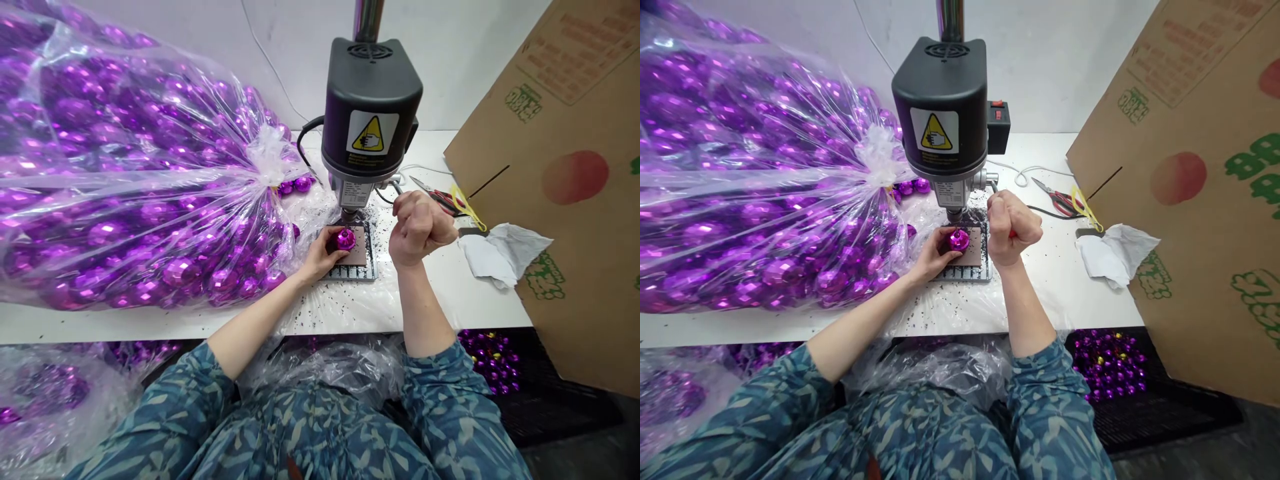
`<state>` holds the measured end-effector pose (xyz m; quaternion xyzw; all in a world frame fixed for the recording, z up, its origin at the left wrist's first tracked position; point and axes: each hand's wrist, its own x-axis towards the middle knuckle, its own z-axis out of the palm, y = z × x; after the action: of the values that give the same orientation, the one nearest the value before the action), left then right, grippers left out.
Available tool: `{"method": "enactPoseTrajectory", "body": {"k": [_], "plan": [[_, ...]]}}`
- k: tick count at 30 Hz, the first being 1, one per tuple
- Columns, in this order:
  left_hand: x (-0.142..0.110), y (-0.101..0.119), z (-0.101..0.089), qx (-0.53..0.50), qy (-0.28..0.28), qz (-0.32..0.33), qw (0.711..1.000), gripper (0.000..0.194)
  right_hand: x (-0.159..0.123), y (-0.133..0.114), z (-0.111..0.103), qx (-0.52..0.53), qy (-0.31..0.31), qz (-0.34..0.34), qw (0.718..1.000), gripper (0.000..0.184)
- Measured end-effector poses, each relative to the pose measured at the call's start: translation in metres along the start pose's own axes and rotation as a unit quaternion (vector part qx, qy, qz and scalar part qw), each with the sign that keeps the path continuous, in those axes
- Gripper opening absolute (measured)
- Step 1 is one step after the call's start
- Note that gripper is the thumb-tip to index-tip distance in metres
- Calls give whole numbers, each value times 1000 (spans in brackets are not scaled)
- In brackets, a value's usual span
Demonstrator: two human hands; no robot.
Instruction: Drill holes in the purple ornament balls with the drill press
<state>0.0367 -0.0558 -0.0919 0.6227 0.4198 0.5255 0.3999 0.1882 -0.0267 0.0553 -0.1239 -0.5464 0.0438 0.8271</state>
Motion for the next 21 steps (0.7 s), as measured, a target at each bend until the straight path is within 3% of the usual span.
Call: {"method": "enactPoseTrajectory", "body": {"k": [8, 13, 17, 19, 21], "plan": [[-1, 2, 1, 7, 11, -8, 1000, 53, 0, -6, 0, -28, -8, 15, 999, 66], [-2, 12, 3, 32, 37, -28, 998, 53, 37, -17, 20, -74, -11, 136, 988, 57], [-24, 40, -4, 92, 66, -30, 993, 49, 55, -15, 28, -57, -15, 184, 981, 65], [-48, 60, -12, 127, 27, -4, 991, 41, 55, -13, 28, -51, -25, 183, 981, 66], [-80, 79, -21, 155, -99, 12, 983, 35, 53, -13, 26, -44, -33, 177, 983, 65]]}}
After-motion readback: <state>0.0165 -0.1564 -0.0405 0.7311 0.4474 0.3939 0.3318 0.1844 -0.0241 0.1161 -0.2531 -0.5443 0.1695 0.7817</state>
